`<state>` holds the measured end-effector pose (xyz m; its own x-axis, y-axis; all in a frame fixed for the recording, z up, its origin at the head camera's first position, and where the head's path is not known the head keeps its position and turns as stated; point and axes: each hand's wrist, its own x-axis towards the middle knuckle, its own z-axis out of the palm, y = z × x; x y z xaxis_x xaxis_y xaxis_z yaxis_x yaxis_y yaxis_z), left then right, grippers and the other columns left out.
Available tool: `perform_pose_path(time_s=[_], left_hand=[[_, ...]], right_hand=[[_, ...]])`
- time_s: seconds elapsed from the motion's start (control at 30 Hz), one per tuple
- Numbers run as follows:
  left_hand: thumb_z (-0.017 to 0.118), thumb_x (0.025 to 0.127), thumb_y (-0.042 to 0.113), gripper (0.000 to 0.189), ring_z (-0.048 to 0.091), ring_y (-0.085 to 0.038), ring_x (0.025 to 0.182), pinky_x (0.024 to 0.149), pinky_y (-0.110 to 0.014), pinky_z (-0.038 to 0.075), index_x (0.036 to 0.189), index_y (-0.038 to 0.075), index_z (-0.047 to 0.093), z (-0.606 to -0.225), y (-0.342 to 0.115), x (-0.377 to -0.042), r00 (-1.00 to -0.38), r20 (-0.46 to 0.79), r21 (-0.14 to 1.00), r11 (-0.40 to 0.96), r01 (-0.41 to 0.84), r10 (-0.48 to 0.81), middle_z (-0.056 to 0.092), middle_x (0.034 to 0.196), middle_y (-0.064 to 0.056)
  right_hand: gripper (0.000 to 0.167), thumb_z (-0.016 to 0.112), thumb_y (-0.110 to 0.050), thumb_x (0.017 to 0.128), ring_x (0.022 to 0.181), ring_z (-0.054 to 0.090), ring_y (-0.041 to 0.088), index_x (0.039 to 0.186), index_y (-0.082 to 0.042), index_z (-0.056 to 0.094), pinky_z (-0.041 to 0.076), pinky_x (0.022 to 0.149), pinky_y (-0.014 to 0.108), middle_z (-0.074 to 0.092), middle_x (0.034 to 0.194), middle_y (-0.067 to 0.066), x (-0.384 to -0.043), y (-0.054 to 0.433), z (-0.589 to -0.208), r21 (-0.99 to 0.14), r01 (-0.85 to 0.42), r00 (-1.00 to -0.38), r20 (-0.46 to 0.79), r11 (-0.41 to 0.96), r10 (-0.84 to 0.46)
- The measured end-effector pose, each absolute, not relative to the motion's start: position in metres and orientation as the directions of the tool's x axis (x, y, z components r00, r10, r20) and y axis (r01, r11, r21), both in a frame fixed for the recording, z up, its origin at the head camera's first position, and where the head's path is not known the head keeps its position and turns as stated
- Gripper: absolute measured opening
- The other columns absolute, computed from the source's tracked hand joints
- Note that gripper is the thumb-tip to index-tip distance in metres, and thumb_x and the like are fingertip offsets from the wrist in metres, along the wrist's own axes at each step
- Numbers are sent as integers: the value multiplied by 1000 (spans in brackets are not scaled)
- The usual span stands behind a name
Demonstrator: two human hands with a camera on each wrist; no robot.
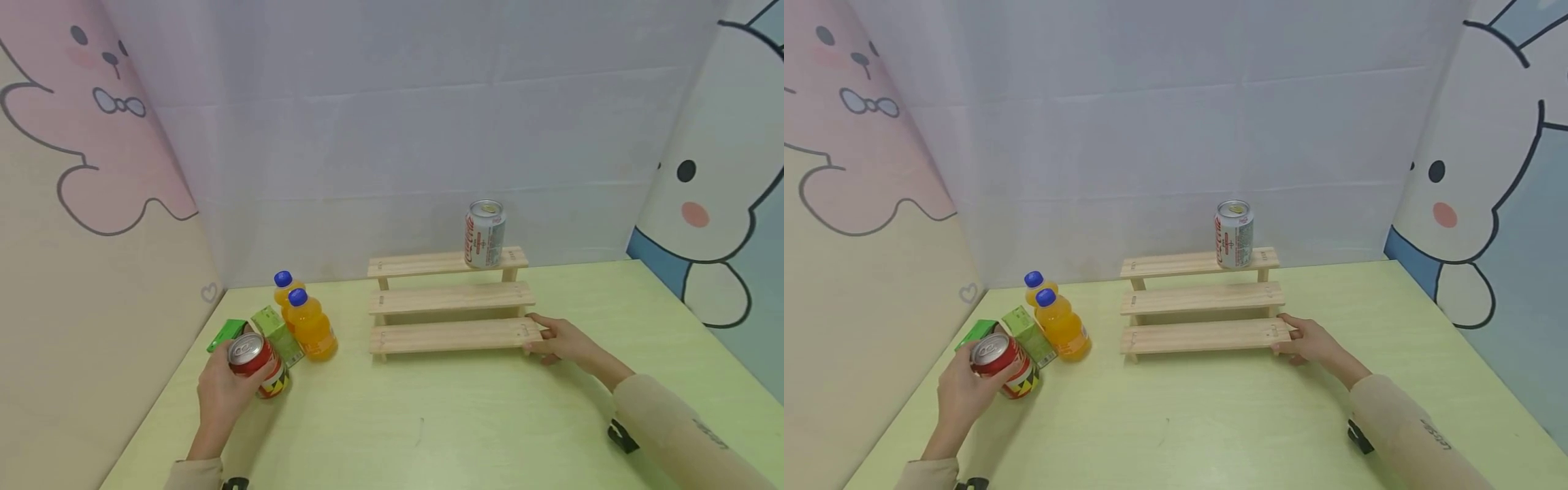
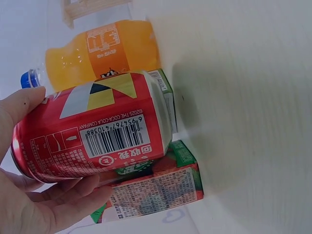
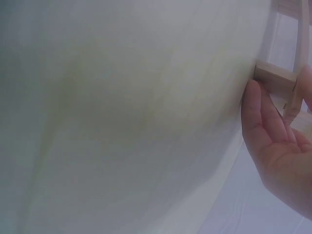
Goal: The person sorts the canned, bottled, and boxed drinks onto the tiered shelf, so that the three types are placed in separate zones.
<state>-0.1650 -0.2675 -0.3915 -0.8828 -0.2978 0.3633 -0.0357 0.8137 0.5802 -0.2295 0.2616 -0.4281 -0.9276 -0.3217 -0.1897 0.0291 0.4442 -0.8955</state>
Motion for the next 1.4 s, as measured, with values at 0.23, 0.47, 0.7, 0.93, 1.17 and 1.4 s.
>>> perform_pose_path(time_s=[0.23,0.47,0.7,0.93,1.17,1.4], left_hand=[[78,69,18,67,50,-42,100,79,-56,44,118,-9,42,-386,-262,-162,-884,373,578,816,-17,-282,52,109,-28],[79,68,19,67,52,-42,98,78,-56,46,117,-8,43,-384,-257,-161,-883,395,562,827,13,-254,53,108,-27],[80,67,18,67,53,-41,98,77,-55,46,117,-7,44,-378,-252,-159,-879,418,564,824,52,-231,54,108,-26],[81,66,19,68,55,-39,95,74,-53,48,118,-5,45,-373,-246,-157,-872,447,563,820,101,-199,56,107,-24],[83,64,18,68,57,-39,92,73,-53,49,117,-6,47,-369,-240,-157,-856,486,551,823,140,-179,57,105,-23],[84,61,19,65,58,-30,80,62,-36,51,111,-5,50,-364,-234,-158,-832,535,524,830,193,-144,60,97,-20]], right_hand=[[82,64,-17,86,92,60,22,139,12,10,53,67,36,45,122,37,-230,263,-429,-892,31,-930,-191,452,-314],[82,64,-17,85,93,60,23,139,12,10,54,68,36,44,123,37,-230,264,-429,-891,28,-930,-189,452,-315],[82,64,-17,86,93,60,24,139,12,9,53,68,36,44,123,37,-231,264,-430,-892,24,-928,-188,451,-323],[82,64,-17,85,93,60,23,139,12,10,54,68,36,44,123,37,-231,263,-429,-891,28,-930,-190,453,-316],[81,64,-16,85,92,60,23,139,12,10,53,67,36,45,122,37,-231,263,-430,-895,24,-929,-185,446,-321],[81,64,-16,86,92,60,23,139,13,10,53,67,36,46,121,37,-231,263,-430,-902,22,-928,-179,432,-327]])
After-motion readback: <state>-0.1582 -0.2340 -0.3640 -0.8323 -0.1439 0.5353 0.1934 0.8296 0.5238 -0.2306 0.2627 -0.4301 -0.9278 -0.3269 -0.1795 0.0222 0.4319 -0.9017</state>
